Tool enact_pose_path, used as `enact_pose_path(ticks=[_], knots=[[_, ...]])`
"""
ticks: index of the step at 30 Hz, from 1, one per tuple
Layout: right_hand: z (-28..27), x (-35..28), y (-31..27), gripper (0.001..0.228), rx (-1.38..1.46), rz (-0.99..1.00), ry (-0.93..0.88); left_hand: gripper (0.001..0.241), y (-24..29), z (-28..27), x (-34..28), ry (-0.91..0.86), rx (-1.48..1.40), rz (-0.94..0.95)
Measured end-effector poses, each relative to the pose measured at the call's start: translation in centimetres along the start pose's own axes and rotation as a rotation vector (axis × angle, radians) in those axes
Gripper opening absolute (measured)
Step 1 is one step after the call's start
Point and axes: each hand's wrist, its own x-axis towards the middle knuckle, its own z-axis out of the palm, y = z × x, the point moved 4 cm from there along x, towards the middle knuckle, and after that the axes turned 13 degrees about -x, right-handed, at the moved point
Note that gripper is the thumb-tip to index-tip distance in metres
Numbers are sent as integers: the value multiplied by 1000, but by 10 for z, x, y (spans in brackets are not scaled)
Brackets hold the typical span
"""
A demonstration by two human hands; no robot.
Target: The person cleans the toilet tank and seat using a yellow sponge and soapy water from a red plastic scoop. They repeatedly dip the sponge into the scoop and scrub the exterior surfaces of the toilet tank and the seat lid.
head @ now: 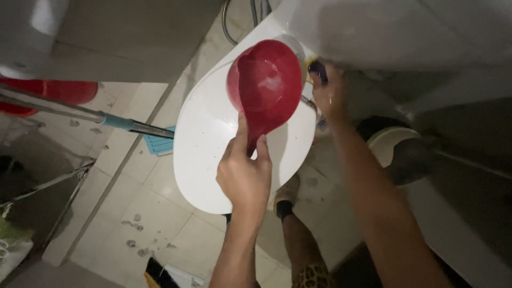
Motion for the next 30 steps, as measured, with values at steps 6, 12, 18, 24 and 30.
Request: enact_pose_path(ticks=[6, 12, 18, 24, 30], knots=[[21, -29, 45, 32, 59, 175, -34, 53, 1, -9, 0, -27, 25, -85], [-3, -26, 13, 33, 8, 279, -129, 53, 7, -6, -3, -46, -16, -57], [21, -14, 42, 31, 74, 112, -18, 52, 1, 6, -7, -68, 20, -85], [2, -98, 61, 42, 139, 77, 66, 54, 4, 1, -15, -65, 4, -103], [0, -38, 55, 33, 316, 327, -46, 53, -3, 11, -26, -50, 2, -88]])
